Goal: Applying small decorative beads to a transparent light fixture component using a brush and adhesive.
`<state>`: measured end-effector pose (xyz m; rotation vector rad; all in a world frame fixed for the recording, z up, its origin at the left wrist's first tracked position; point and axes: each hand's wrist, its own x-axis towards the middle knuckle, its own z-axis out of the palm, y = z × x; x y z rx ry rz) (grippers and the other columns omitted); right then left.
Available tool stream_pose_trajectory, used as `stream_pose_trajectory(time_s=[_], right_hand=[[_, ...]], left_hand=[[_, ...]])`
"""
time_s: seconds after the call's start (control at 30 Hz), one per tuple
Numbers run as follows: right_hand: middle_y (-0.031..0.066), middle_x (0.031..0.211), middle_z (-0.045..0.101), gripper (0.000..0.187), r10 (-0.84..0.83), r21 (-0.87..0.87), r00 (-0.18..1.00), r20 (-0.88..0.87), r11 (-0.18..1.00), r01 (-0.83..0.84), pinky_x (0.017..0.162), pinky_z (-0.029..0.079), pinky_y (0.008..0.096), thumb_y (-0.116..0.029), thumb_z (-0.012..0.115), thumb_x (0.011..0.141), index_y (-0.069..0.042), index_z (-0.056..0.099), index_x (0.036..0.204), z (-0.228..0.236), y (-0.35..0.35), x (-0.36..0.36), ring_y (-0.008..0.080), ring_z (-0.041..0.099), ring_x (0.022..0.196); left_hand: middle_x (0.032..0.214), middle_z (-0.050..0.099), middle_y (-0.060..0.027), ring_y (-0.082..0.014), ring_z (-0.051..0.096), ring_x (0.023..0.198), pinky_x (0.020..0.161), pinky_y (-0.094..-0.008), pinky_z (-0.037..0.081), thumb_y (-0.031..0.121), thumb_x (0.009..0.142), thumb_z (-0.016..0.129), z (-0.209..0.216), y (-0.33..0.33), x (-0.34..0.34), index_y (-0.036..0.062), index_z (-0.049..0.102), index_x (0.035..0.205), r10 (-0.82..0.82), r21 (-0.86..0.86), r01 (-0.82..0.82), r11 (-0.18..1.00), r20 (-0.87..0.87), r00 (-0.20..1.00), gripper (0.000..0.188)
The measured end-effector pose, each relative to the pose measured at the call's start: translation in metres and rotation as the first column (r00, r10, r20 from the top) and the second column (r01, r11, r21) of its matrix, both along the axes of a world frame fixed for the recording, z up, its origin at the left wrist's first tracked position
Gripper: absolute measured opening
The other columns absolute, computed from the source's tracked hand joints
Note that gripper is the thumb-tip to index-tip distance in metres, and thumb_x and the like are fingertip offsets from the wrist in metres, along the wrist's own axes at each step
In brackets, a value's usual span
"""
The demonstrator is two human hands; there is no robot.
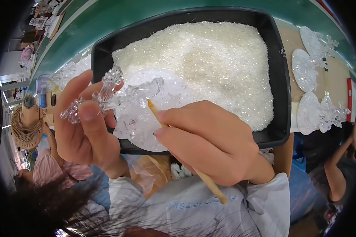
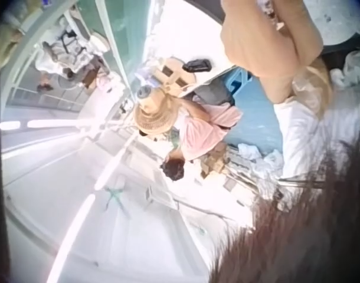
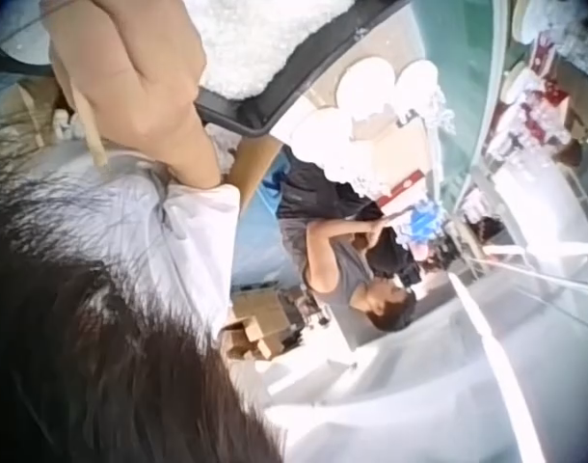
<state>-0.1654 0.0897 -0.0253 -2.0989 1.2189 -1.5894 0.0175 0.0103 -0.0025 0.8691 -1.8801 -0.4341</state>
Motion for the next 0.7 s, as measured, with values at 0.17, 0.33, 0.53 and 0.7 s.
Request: stream_pose_trajectory(time_s=[0.17, 0.33, 0.53, 0.7], right_hand=[[0.0234, 0.088, 0.069, 0.024, 0.053, -0.090, 0.998, 0.043, 0.995, -0.049, 0.057, 0.056, 0.0326, -0.001, 0.075, 0.067, 0.007, 0.068, 0.090, -0.002, 0.001, 0.000, 0.0299, 0.068, 0.067], [0.0235, 0.089, 0.069, 0.024, 0.011, -0.075, 0.995, 0.095, 0.997, -0.004, 0.057, 0.056, 0.0330, 0.000, 0.077, 0.069, 0.005, 0.066, 0.089, -0.003, 0.008, -0.003, 0.0292, 0.068, 0.067], [0.0237, 0.091, 0.069, 0.025, 0.054, -0.166, 0.989, 0.141, 0.986, -0.030, 0.055, 0.055, 0.0317, -0.001, 0.078, 0.069, 0.004, 0.066, 0.091, -0.010, 0.011, -0.004, 0.0273, 0.068, 0.068], [0.0181, 0.096, 0.063, 0.019, 0.092, -0.259, 0.834, 0.544, 0.964, 0.063, 0.055, 0.055, 0.0293, -0.004, 0.074, 0.079, -0.003, 0.059, 0.092, 0.003, 0.025, -0.009, 0.0235, 0.063, 0.068]], left_hand=[[0.089, 0.071, -0.0216, -0.0052, 0.045, 0.050, 0.047, -0.0170, 0.036, 0.026, 0.100, 0.056, 0.001, -0.001, 0.004, -0.0111, 0.056, 0.117, 0.004, -0.018, -0.004, 1.000, 0.004, 1.000, 0.041], [0.089, 0.071, -0.0219, -0.0051, 0.045, 0.050, 0.047, -0.0166, 0.036, 0.026, 0.100, 0.056, -0.003, -0.004, 0.002, -0.0111, 0.056, 0.117, -0.006, -0.024, 0.006, 1.000, -0.007, 1.000, 0.041], [0.090, 0.071, -0.0222, -0.0067, 0.047, 0.051, 0.048, -0.0171, 0.037, 0.026, 0.101, 0.055, -0.005, -0.004, 0.006, -0.0100, 0.056, 0.118, -0.025, -0.068, 0.024, 0.997, -0.016, 1.000, 0.040], [0.088, 0.069, -0.0266, -0.0255, 0.066, 0.064, 0.055, -0.0315, 0.053, 0.006, 0.087, 0.067, 0.006, -0.016, 0.025, -0.0128, 0.062, 0.096, -0.358, -0.174, 0.335, 0.926, -0.123, 0.926, 0.021]])
